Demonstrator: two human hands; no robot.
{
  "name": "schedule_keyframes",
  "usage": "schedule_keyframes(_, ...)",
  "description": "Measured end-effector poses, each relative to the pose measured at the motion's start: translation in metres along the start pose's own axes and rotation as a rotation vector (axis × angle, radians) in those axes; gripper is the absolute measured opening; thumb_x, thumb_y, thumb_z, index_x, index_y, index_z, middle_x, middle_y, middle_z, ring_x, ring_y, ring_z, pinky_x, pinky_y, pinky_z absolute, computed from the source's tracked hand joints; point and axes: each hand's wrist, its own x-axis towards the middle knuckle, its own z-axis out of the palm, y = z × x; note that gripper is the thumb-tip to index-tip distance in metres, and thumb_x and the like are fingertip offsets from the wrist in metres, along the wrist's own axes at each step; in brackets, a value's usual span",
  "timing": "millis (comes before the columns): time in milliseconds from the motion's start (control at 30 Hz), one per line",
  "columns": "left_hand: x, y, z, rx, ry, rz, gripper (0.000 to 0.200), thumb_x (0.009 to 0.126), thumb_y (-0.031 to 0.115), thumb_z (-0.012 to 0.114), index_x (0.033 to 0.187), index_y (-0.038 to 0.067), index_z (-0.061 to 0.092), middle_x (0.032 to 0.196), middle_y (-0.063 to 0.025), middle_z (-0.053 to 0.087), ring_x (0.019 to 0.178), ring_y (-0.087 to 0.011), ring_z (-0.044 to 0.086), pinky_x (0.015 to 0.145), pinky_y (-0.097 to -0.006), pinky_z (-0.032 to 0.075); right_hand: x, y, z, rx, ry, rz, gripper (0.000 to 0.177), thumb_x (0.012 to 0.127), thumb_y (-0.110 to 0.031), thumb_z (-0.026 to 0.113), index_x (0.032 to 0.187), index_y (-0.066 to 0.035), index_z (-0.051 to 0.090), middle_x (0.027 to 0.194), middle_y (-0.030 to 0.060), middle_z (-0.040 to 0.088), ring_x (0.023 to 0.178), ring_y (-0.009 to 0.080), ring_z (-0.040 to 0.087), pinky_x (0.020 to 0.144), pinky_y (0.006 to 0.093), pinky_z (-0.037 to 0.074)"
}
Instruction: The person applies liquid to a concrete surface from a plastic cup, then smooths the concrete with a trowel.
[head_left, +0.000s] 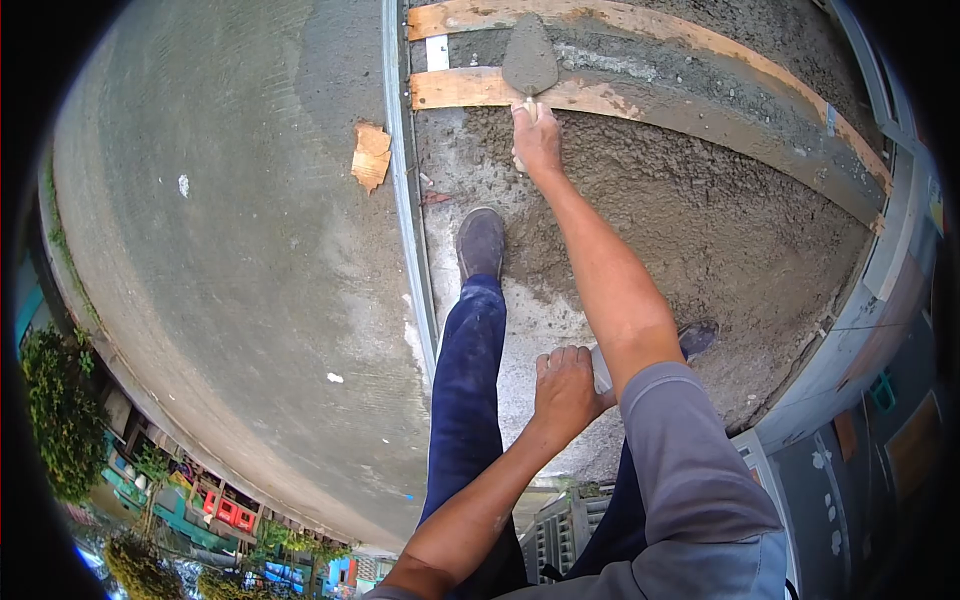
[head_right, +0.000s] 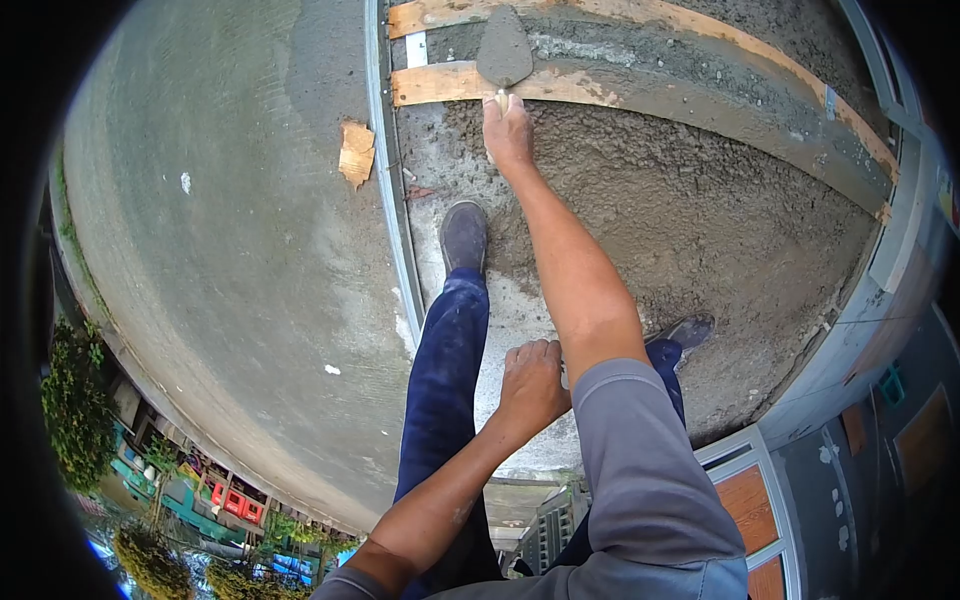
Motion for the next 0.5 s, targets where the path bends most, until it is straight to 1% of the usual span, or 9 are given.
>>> schedule_keyframes(67,-0.001,0.000,0.001,-0.003,-0.001,0.010,0.070,0.075,0.051,0.089,0.113,-0.005,0.068,0.109,-0.0179,0.068,0.110,-0.0337,0.062,0.098,-0.0469,0.043,-0.004,-0.005,0.000,-0.069,0.039,-0.041,0.043,0.102,-0.037,0.064,0.106,0.006,0.064,0.081,0.0230,0.070,0.070,0.0379,0.072,0.068,0.0468,0.057)
schedule_keyframes(167,0.000,-0.002,0.005,-0.015,0.007,0.031,0.068,0.075,0.049,0.089,0.111,-0.004,0.068,0.107,-0.0178,0.068,0.108,-0.0338,0.062,0.096,-0.0469,0.043,-0.011,-0.020,-0.004,-0.077,0.047,-0.006,0.046,0.101,-0.038,0.064,0.109,0.007,0.065,0.092,0.0292,0.072,0.087,0.0463,0.072,0.081,0.0504,0.055)
schedule_keyframes(267,0.000,-0.002,0.003,-0.012,0.007,0.031,0.066,0.074,0.048,0.089,0.110,-0.004,0.068,0.106,-0.0177,0.068,0.107,-0.0336,0.062,0.096,-0.0467,0.043,-0.009,-0.018,-0.005,-0.082,-0.035,0.023,0.050,0.103,-0.040,0.061,0.117,0.007,0.064,0.104,0.0333,0.072,0.101,0.0498,0.071,0.089,0.0532,0.055)
schedule_keyframes(367,0.000,-0.002,0.005,0.003,0.015,0.041,0.064,0.074,0.046,0.089,0.108,-0.003,0.068,0.106,-0.0176,0.068,0.107,-0.0334,0.062,0.096,-0.0465,0.043,-0.012,-0.024,-0.005,-0.112,-0.077,0.030,0.051,0.103,-0.041,0.061,0.120,0.007,0.065,0.107,0.0338,0.072,0.103,0.0498,0.071,0.090,0.0530,0.055)
schedule_keyframes(500,-0.001,-0.005,0.006,0.003,0.031,0.068,0.060,0.073,0.043,0.089,0.106,-0.002,0.068,0.105,-0.0174,0.067,0.106,-0.0336,0.062,0.096,-0.0463,0.043,-0.016,-0.025,0.004,-0.101,-0.038,0.010,0.054,0.103,-0.042,0.060,0.124,0.007,0.065,0.109,0.0350,0.072,0.105,0.0504,0.070,0.091,0.0532,0.055)
